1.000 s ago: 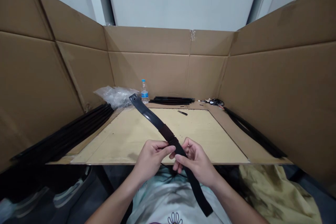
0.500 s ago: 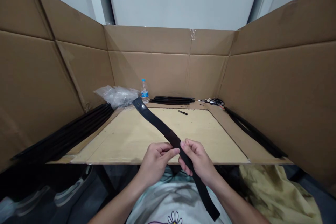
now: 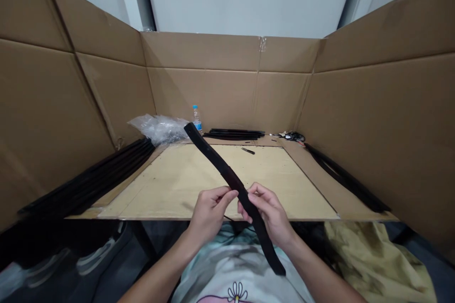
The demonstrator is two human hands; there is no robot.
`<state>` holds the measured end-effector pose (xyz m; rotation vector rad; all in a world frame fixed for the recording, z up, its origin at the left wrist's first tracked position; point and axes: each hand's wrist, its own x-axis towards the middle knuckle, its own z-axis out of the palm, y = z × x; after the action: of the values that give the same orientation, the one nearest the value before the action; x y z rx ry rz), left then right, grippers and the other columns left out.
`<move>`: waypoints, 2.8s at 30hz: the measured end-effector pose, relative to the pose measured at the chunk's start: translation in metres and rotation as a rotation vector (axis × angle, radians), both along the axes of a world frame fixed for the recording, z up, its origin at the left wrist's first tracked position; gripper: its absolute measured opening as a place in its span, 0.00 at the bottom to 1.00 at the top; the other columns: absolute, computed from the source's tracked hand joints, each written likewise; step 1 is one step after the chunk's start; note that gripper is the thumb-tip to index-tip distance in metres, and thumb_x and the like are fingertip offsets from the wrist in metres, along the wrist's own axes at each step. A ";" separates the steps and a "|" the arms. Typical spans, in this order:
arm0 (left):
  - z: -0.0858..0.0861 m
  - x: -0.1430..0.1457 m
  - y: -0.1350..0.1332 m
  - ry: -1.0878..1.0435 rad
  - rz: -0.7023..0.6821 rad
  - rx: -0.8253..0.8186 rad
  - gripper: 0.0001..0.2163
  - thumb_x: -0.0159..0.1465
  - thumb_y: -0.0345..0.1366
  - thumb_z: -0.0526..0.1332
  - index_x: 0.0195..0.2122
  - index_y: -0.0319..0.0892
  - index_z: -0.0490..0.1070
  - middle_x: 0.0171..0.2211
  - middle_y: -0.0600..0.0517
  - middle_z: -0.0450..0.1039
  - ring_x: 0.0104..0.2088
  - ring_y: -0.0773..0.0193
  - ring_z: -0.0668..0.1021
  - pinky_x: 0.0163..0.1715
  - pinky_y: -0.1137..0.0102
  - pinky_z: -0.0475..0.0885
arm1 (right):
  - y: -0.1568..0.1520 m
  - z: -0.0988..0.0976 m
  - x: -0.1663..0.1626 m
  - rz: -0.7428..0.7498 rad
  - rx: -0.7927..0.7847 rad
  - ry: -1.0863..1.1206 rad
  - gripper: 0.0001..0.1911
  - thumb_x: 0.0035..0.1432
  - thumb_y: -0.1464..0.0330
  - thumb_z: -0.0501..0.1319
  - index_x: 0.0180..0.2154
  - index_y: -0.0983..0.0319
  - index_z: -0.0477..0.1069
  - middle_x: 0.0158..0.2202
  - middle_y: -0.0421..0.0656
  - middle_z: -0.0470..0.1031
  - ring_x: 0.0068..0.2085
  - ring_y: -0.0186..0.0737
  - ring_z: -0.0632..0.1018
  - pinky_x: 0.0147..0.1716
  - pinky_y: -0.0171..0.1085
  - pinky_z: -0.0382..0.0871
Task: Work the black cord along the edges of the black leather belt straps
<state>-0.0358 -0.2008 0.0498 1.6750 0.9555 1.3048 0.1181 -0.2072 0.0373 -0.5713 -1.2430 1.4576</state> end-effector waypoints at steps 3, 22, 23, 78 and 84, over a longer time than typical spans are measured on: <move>0.003 -0.002 -0.001 -0.066 -0.087 -0.073 0.08 0.57 0.37 0.63 0.29 0.37 0.77 0.23 0.53 0.75 0.25 0.65 0.74 0.26 0.75 0.68 | 0.002 0.000 0.002 -0.001 0.055 -0.066 0.14 0.52 0.61 0.67 0.37 0.63 0.69 0.26 0.40 0.74 0.26 0.30 0.72 0.25 0.29 0.65; 0.010 -0.013 0.000 -0.024 -0.360 -0.114 0.09 0.57 0.36 0.64 0.34 0.36 0.79 0.28 0.48 0.78 0.29 0.60 0.76 0.32 0.70 0.71 | -0.007 0.009 0.009 0.081 0.025 -0.270 0.19 0.46 0.63 0.71 0.29 0.62 0.61 0.18 0.33 0.71 0.14 0.28 0.71 0.12 0.25 0.62; 0.010 -0.015 0.002 -0.018 -0.348 -0.111 0.10 0.56 0.36 0.65 0.34 0.36 0.80 0.29 0.48 0.79 0.29 0.60 0.76 0.31 0.70 0.71 | -0.007 0.009 0.009 0.065 0.035 -0.267 0.18 0.47 0.63 0.70 0.30 0.62 0.62 0.18 0.33 0.70 0.14 0.27 0.70 0.11 0.24 0.61; -0.003 -0.004 0.006 -0.181 -0.035 -0.116 0.20 0.53 0.49 0.66 0.20 0.40 0.59 0.15 0.61 0.55 0.17 0.75 0.55 0.17 0.77 0.49 | -0.001 0.004 0.002 -0.045 -0.041 -0.108 0.19 0.55 0.53 0.63 0.27 0.61 0.61 0.26 0.42 0.78 0.22 0.31 0.74 0.23 0.30 0.67; 0.000 -0.004 0.007 -0.260 -0.068 -0.130 0.18 0.48 0.43 0.70 0.21 0.39 0.63 0.18 0.59 0.61 0.19 0.74 0.63 0.20 0.78 0.58 | 0.005 -0.002 0.006 0.104 -0.084 -0.027 0.18 0.50 0.62 0.69 0.41 0.62 0.71 0.30 0.40 0.74 0.28 0.30 0.72 0.26 0.29 0.67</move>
<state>-0.0397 -0.1934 0.0493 1.3877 0.8039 1.3468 0.1236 -0.2018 0.0349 -0.5917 -1.2529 1.6000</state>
